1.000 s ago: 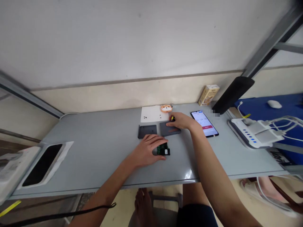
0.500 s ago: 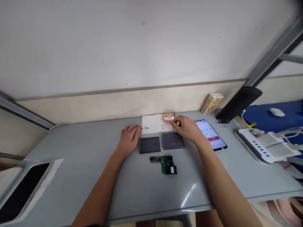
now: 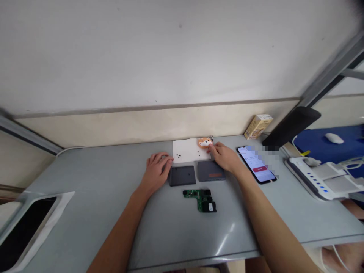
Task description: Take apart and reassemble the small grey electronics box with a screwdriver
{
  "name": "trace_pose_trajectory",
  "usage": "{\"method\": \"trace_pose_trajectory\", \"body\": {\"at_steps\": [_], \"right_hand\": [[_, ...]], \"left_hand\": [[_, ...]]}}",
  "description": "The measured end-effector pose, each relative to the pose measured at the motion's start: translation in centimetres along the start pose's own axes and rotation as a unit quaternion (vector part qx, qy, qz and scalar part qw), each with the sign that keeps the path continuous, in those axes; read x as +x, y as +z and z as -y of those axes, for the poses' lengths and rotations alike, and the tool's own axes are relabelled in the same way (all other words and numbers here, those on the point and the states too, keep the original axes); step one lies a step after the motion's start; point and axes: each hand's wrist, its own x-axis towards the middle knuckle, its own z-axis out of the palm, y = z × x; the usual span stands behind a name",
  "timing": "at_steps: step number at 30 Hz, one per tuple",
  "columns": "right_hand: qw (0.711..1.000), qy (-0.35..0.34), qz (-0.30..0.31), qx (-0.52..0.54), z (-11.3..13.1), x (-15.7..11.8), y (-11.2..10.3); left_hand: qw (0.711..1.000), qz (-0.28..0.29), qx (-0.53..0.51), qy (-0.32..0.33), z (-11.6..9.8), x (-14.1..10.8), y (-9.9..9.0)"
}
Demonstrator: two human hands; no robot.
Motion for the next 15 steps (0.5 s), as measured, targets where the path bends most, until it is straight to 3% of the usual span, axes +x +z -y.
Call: {"method": "trace_pose_trajectory", "body": {"at_steps": [7,12,15], "right_hand": [[0.997,-0.058,0.043,0.032,0.9,-1.5,-2.1],[0.989,-0.046,0.136,0.038,0.8,-1.6,-2.4],[0.988,-0.04,0.145,0.044,0.5,-1.4,-2.3]], "left_hand": [[1.0,0.028,-0.005,0.012,-1.7,-0.7,0.0],[0.998,0.018,-0.038,-0.043,-1.9,-0.1,0.3],[0.995,0.013,-0.075,-0.07,-1.9,0.0,0.6]]}}
